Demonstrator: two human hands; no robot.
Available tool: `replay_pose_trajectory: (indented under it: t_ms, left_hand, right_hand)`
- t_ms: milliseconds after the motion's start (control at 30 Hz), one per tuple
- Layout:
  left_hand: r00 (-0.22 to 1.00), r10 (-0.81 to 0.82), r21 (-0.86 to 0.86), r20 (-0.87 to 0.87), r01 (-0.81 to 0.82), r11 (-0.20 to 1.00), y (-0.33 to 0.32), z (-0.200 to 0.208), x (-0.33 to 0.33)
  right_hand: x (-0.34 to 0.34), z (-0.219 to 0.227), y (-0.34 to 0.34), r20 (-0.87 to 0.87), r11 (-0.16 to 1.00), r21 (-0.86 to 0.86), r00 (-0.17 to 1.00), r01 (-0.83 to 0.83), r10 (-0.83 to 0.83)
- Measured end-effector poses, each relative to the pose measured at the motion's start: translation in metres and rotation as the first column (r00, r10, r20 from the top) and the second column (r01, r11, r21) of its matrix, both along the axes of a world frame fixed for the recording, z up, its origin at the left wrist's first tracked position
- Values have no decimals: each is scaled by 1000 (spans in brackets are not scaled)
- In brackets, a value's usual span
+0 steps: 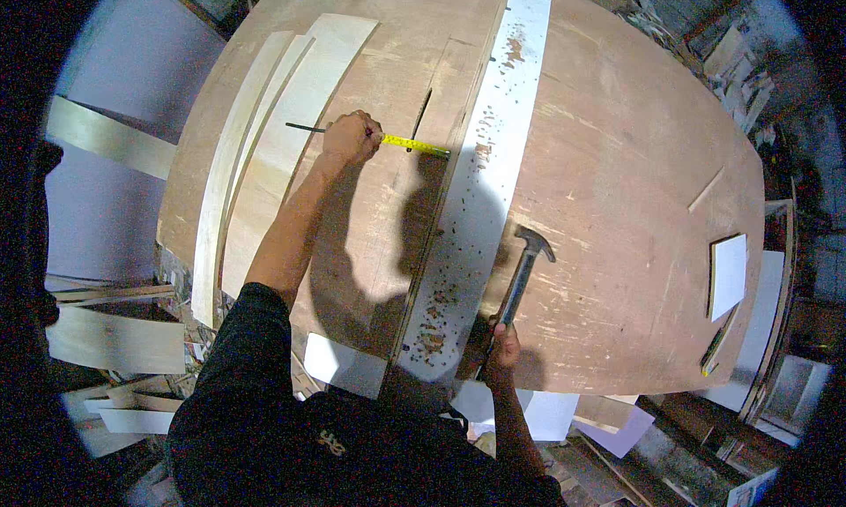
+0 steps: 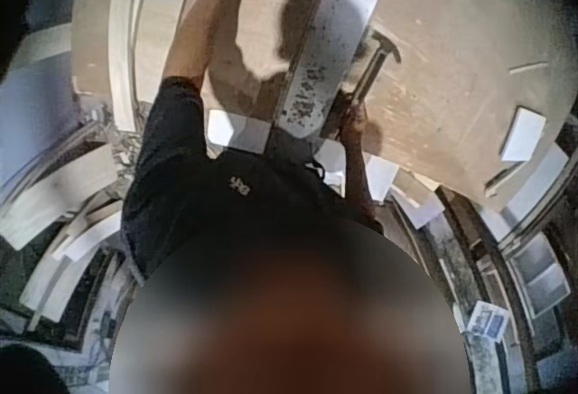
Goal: The person assembles a wooden structure by hammering nails into white panels and wooden planks. They measure and mark pieces with a tape measure and pencil, then secure them together on a workbench.
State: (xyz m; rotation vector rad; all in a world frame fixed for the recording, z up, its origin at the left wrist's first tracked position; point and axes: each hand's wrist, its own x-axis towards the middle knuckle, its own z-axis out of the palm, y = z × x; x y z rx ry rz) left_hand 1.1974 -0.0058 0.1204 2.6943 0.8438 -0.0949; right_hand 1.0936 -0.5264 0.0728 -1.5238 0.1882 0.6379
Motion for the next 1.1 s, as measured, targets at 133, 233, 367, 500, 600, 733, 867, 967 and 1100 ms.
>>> replay_pose_trajectory:
  t_ms: [133, 233, 367, 500, 600, 733, 867, 967, 1100]
  left_hand:
    - [1000, -6, 12, -16, 6, 1000, 2, -1, 2]
    - [1000, -4, 6, -22, 4, 1000, 3, -1, 2]
    - [1000, -29, 8, 10, 29, 1000, 4, -2, 0]
    - [999, -24, 4, 33, 24, 1000, 4, -4, -1]
    - [999, -39, -29, 26, 40, 999, 5, -5, 1]
    - [1000, -29, 6, 10, 29, 1000, 7, -5, 1]
    - [999, -31, -16, 40, 31, 999, 7, -5, 1]
    - [999, -25, -11, 39, 26, 1000, 6, -5, 0]
    - [999, -29, 4, 38, 29, 1000, 5, -2, -1]
  right_hand:
    - [6, 16, 10, 14, 996, 8, 996, -92, 92]
    - [13, 28, 13, -74, 984, -156, 994, -89, 78]
    - [10, 33, 14, -21, 995, 55, 996, -86, 87]
    - [13, 28, 4, -114, 973, -180, 986, -144, 125]
    - [30, 22, -12, 65, 956, -192, 969, -221, 237]
    - [38, 13, -18, 95, 954, -172, 960, -245, 263]
    - [37, 9, -14, 194, 940, -229, 935, -252, 298]
    - [37, 9, -15, 119, 957, -189, 962, -220, 245]
    - [40, 4, -18, 61, 953, -214, 970, -216, 234]
